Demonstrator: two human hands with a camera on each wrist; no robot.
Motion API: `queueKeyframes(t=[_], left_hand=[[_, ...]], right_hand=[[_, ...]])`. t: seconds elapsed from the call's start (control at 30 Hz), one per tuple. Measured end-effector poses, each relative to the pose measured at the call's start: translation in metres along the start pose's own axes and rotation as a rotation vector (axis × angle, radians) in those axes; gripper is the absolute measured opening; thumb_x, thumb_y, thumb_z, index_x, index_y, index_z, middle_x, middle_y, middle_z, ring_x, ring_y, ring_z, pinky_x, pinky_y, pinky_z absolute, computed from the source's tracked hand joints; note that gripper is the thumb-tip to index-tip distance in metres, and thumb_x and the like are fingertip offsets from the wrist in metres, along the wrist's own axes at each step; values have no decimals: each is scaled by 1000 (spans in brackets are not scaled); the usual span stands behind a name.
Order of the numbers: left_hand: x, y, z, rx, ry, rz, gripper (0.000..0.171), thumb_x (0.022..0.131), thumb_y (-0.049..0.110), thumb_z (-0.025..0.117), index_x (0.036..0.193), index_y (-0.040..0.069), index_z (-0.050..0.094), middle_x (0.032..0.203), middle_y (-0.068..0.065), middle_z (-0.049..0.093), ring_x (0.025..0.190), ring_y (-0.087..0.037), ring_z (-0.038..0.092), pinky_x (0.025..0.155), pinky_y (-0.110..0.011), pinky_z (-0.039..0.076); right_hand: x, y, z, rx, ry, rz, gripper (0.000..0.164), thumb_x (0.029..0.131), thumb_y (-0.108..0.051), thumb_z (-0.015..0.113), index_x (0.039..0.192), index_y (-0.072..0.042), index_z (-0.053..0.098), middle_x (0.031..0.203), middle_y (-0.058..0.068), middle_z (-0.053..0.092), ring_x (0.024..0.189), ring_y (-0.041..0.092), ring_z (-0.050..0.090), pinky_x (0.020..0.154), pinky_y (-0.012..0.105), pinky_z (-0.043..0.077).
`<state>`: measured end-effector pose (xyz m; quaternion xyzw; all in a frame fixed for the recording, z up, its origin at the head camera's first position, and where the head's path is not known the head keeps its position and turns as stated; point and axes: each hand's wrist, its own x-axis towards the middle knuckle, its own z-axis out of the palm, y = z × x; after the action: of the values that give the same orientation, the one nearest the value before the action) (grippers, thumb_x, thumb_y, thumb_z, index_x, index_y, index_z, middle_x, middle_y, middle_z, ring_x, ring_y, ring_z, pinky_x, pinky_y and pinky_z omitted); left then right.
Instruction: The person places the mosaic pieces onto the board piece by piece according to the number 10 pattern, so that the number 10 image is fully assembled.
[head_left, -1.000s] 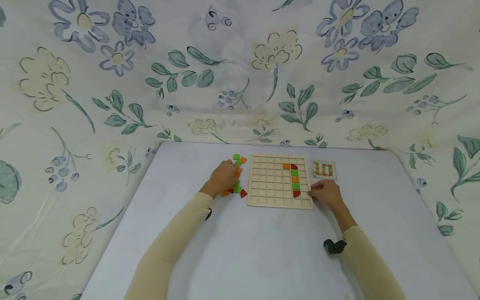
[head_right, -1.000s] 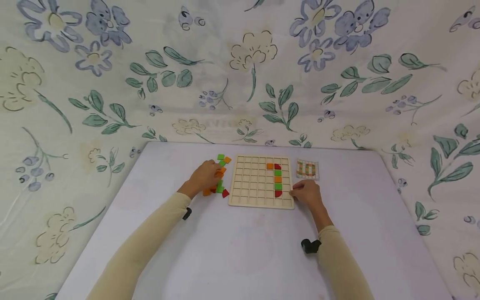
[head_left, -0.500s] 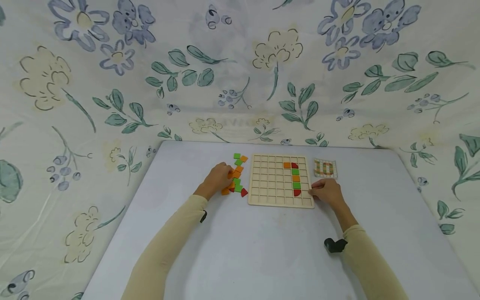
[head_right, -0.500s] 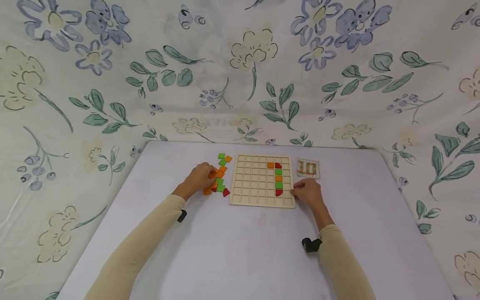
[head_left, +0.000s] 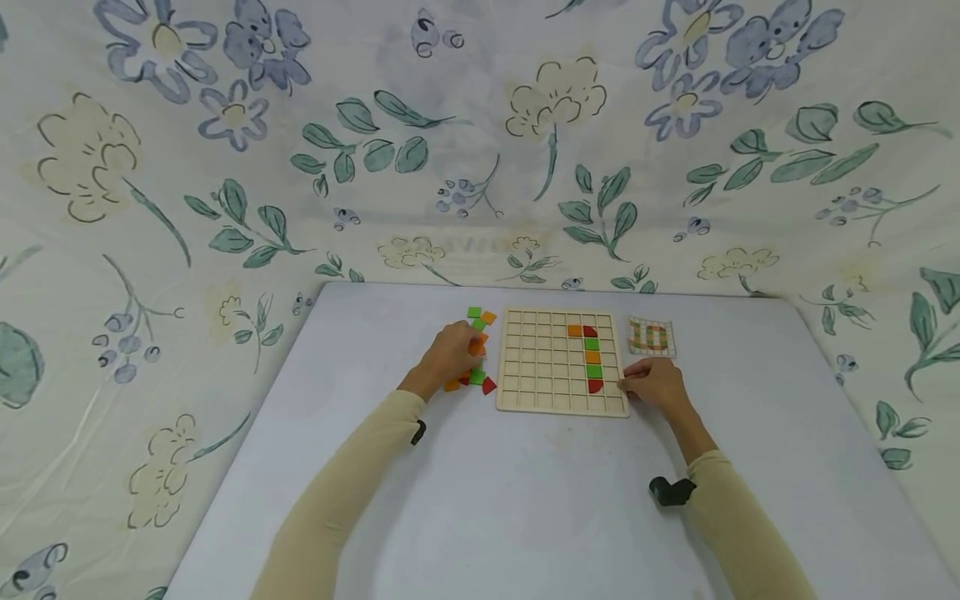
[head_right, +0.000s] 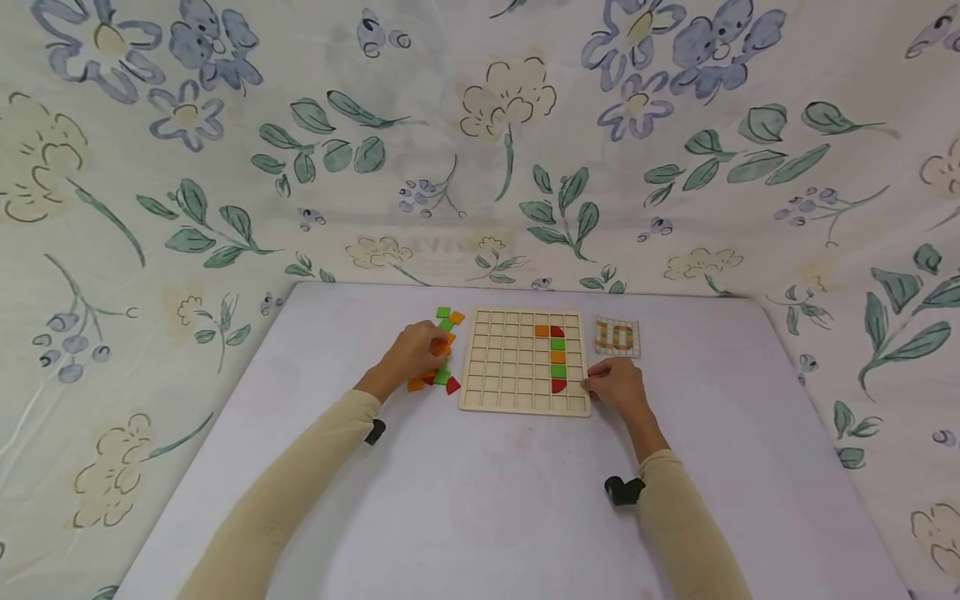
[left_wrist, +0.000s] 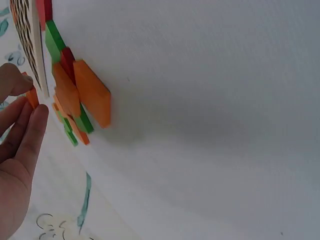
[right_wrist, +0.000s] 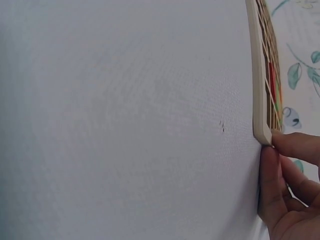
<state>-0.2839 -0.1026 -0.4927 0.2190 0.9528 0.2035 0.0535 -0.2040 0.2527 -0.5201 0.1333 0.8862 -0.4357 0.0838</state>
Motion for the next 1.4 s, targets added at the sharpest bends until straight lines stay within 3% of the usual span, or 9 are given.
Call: queueKeyframes(t=[0.13,0.33,0.53,0.7,0.93,1.23,1.4], left_hand=[[4,24,9,16,16,100,35,80,10,78,112,-2,70,99,-9,64,82,-19,53,72,-28,48],[12,59,32,7,6,250,32,82,10,75,111,-1,70,103,-9,66,87,-19,57,79,-29,49],[16,86,57,-42,-54,318,29,84,8,73,111,0,70,103,-6,66,88,-15,55,80,-22,48],[19,108,68,-42,-77,387,27,85,9,72,112,1,71,104,-6,66,88,-14,55,76,-18,46],[24,124,75,4,-109,378,26,86,14,73,112,6,72,104,-2,65,88,-12,53,76,-17,44],[27,127,76,25,-97,395,23,88,15,73,109,6,74,97,-1,65,86,-12,53,78,-17,45],[28,130,76,26,-125,383,21,89,13,72,108,6,75,93,-2,63,83,-12,53,75,-17,45]], right_hand=[[1,3,0,8,8,2,29,82,-13,75,104,5,69,84,12,69,67,15,64,60,26,52],[0,5,0,16,14,-1,29,83,-14,75,103,5,69,85,12,70,69,16,65,61,26,52],[-2,4,3,48,-12,-16,29,83,-13,74,105,6,68,88,13,70,72,16,66,64,27,54],[-1,4,3,54,-15,-16,29,84,-12,74,105,6,68,88,14,70,72,16,66,64,27,54],[-1,1,2,51,-16,-17,29,83,-13,75,104,5,69,87,13,70,70,15,66,63,27,54],[1,2,-1,42,-11,-29,29,83,-13,74,104,6,68,86,13,70,68,13,65,62,26,54],[1,3,-2,40,-5,-25,28,83,-13,74,103,6,68,86,12,70,68,14,65,62,26,53]])
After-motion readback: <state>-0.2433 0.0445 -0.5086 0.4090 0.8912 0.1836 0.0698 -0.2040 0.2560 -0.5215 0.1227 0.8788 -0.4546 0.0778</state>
